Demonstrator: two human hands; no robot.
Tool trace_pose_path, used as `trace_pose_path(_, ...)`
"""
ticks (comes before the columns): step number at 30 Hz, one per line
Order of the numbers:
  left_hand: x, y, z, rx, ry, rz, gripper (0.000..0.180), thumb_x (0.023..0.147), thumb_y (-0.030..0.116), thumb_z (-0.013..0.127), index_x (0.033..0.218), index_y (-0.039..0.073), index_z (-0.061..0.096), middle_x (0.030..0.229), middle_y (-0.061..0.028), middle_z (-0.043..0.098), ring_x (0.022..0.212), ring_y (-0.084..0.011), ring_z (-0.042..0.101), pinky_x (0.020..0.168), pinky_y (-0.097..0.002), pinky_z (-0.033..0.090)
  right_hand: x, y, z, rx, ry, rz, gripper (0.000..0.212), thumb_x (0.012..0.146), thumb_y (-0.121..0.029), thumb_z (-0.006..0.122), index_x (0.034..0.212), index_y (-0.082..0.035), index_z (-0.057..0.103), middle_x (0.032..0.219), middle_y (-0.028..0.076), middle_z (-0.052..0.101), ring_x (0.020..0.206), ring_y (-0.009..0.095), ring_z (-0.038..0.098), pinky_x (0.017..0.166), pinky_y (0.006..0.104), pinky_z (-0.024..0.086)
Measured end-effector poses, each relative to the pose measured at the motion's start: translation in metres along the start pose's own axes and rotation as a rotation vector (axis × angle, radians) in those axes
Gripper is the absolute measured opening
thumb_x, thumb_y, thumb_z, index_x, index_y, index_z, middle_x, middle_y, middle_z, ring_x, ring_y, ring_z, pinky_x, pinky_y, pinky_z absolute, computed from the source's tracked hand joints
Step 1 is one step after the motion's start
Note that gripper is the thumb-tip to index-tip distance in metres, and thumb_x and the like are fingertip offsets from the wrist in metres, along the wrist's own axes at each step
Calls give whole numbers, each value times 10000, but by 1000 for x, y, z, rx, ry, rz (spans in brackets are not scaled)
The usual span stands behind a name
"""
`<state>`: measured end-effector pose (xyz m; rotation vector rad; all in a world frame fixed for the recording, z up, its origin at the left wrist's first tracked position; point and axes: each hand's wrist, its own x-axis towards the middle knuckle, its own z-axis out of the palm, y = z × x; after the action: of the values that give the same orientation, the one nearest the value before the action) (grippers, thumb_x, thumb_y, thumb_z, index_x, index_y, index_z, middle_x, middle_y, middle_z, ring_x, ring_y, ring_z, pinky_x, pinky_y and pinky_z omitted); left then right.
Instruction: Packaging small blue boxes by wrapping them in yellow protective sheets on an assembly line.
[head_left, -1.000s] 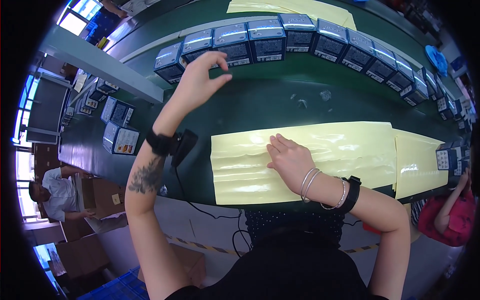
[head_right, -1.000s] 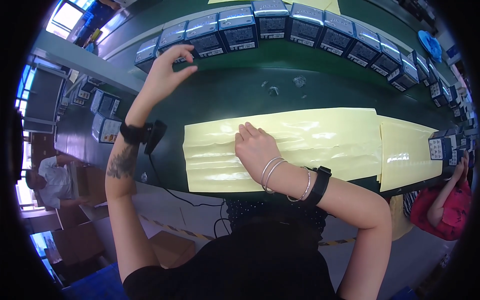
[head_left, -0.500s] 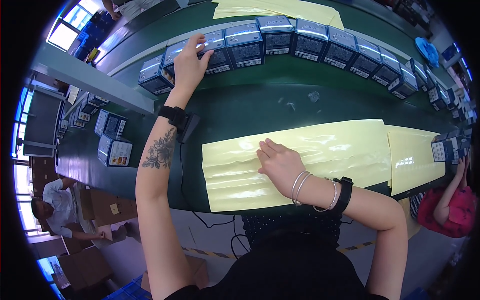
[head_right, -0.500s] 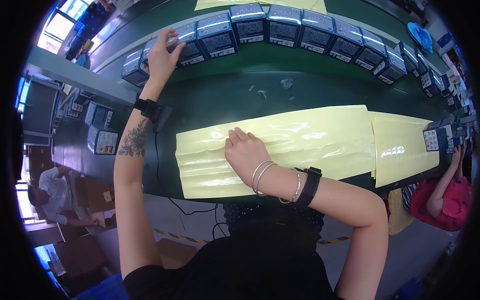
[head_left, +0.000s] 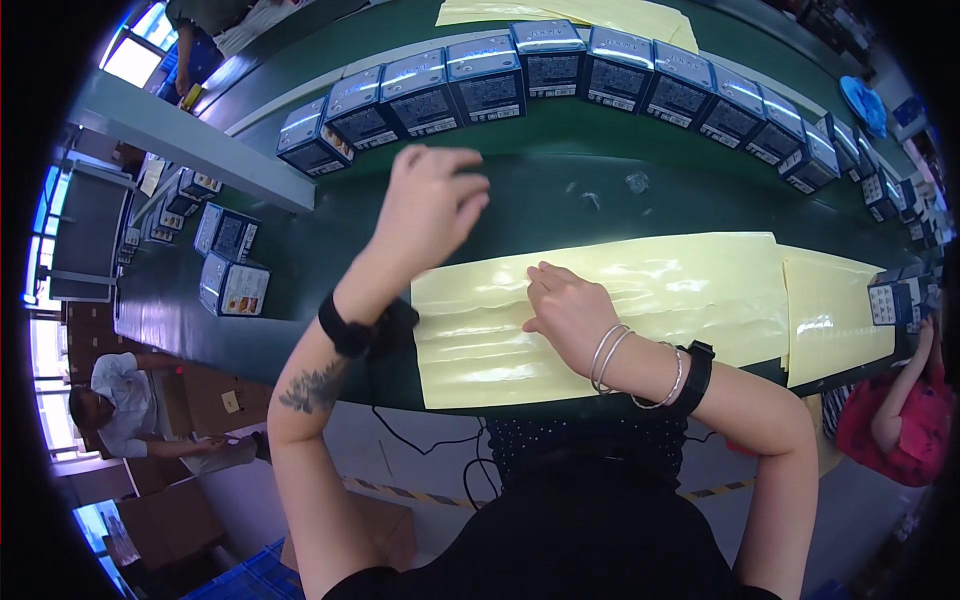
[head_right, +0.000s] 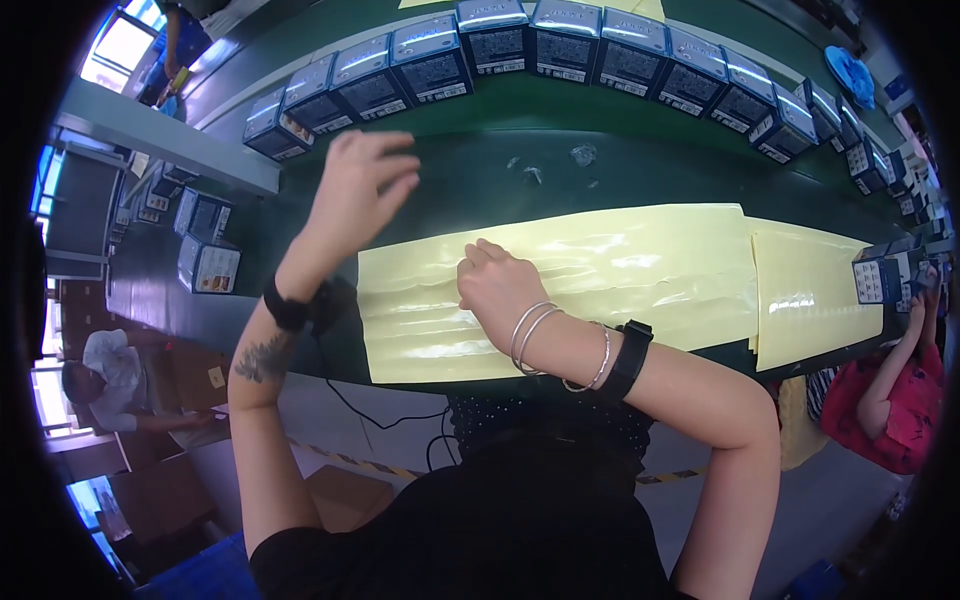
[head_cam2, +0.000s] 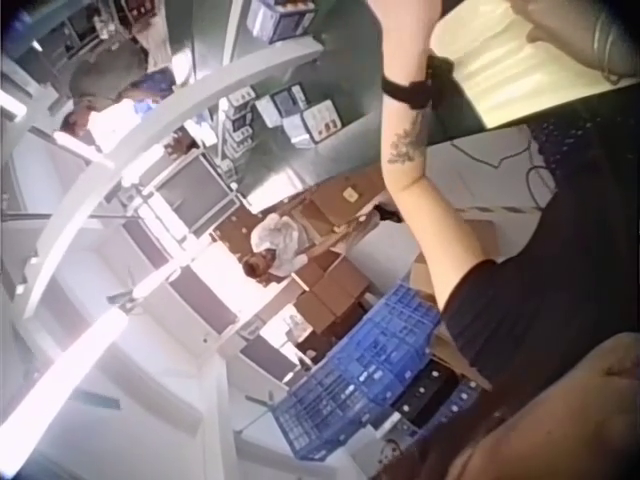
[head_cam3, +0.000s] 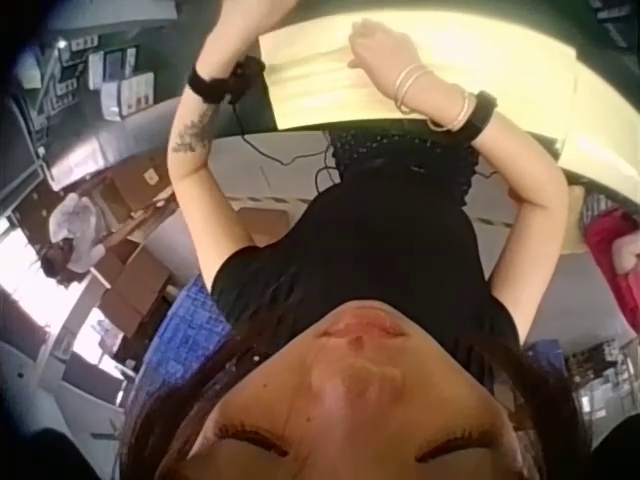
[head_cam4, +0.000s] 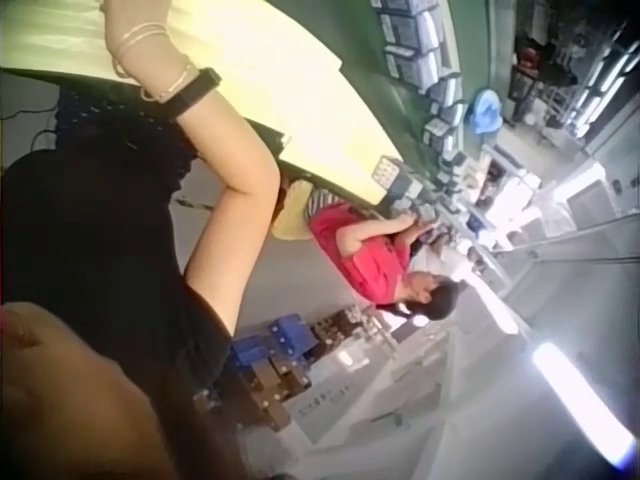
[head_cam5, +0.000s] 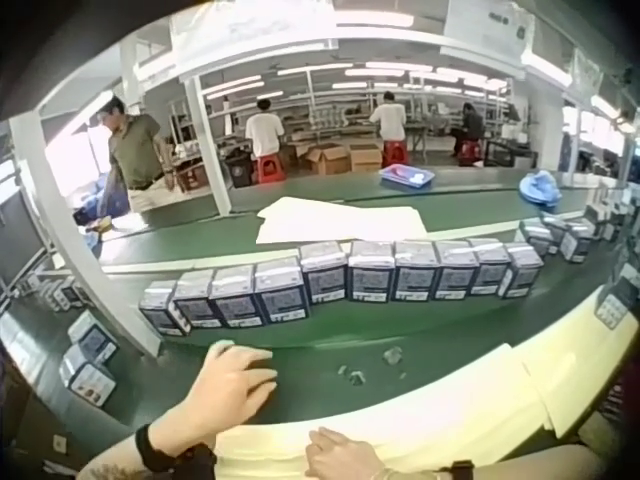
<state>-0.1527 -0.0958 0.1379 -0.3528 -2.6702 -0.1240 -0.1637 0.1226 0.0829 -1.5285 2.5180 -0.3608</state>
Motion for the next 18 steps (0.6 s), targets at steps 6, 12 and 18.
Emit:
trace_pose_path(6, -71, 79, 31, -231, -263, -32, 183, 794, 110, 694, 952, 18, 694, 1093, -106, 656, 1106, -267, 600, 1007, -422, 430, -3, 3, 0, 38, 28, 11, 364, 771, -262, 744, 1001, 9, 666, 1268, 136, 609, 1239, 246, 534, 915, 324, 517)
trace_pose_path(12, -79, 89, 40, -319, -177, -128, 207, 809, 100, 693, 998, 17, 683, 1155, -118, 646, 1194, -294, 567, 1033, -397, 447, -9, 10, -11, 91, -13, 20, 351, 781, -249, 740, 1004, 11, 663, 1268, 132, 609, 1246, 250, 526, 938, 325, 502)
trace_pose_path(18, -69, 94, 25, -487, -280, -265, 238, 849, 161, 695, 1037, 17, 676, 1250, -131, 616, 1244, -301, 533, 1072, -412, 425, -18, 36, -25, 74, -90, -126, 498, 764, -249, 763, 1160, 10, 609, 1365, 155, 529, 1310, 274, 463, 1053, 367, 412)
